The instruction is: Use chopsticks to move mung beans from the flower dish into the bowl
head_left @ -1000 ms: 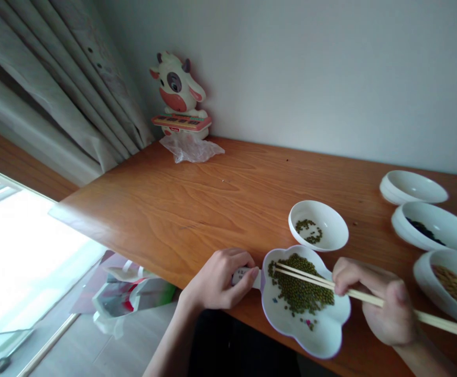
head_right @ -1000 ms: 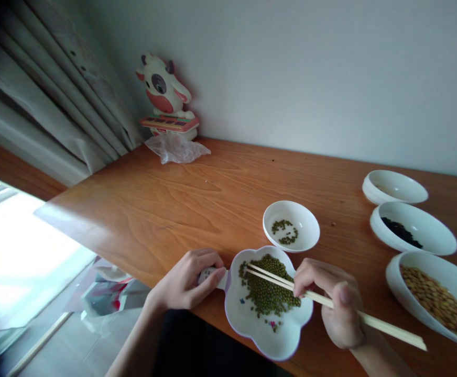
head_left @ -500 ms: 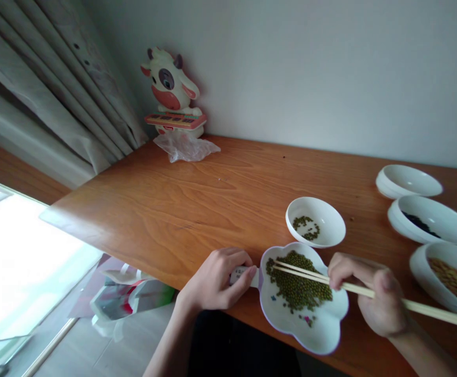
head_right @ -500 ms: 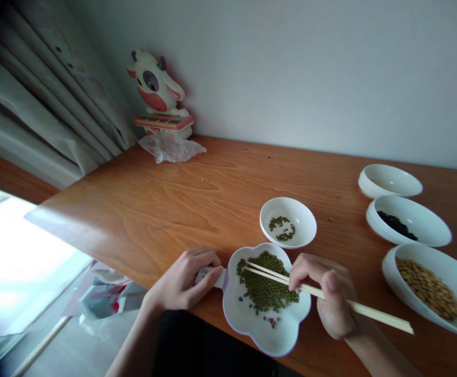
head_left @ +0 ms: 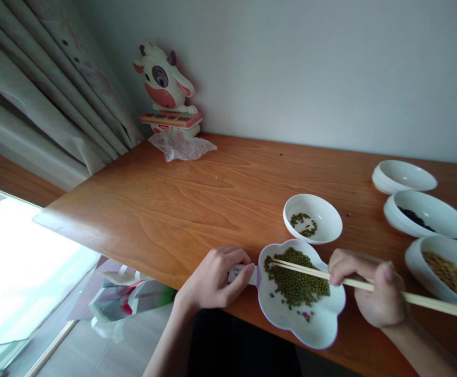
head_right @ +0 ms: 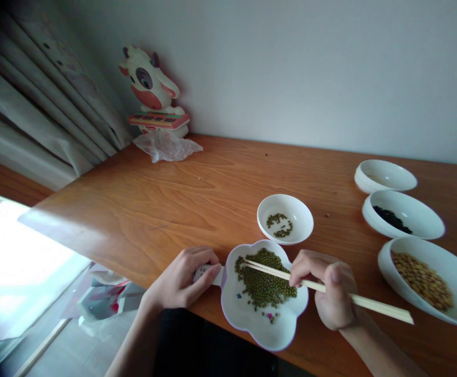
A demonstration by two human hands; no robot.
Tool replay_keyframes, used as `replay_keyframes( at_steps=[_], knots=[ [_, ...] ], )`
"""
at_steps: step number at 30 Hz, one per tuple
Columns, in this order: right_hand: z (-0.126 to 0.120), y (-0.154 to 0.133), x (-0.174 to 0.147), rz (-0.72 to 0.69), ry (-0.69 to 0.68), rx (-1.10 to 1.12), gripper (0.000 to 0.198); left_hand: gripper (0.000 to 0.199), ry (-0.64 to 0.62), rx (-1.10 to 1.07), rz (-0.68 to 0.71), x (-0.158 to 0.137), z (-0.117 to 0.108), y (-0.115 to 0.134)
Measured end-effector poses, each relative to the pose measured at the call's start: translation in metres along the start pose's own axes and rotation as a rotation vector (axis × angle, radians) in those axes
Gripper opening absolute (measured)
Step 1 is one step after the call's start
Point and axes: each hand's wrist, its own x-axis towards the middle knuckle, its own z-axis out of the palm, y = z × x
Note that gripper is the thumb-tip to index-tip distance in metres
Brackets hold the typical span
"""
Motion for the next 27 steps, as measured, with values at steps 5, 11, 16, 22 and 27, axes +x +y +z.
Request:
replay_keyframes(
  at_steps=[5, 11, 16, 22, 27],
  knots=[
    [0.002, -0.004, 0.003, 0.007, -0.017, -0.019, 0.076, 0.024, -0.001, -0.007, 0.009, 0.0, 0.0, -0.001],
    [0.002, 0.001, 0.002, 0.016, -0.024, -0.033, 0.076, 0.025, 0.002, -0.005, 0.005, 0.0, 0.001, -0.001],
    [-0.001, 0.008, -0.005, 0.032, -0.008, -0.05, 0.073, 0.026, 0.001, -0.026, -0.015, 0.0, 0.0, 0.001],
    [-0.001, 0.009, -0.005, 0.014, 0.031, -0.042, 0.074, 0.025, -0.006, -0.028, -0.006, 0.0, -0.001, 0.001],
    [0.0, 0.009, -0.005, 0.015, 0.052, -0.032, 0.068, 0.026, -0.01, -0.027, -0.011, 0.0, -0.001, 0.001]
  ],
)
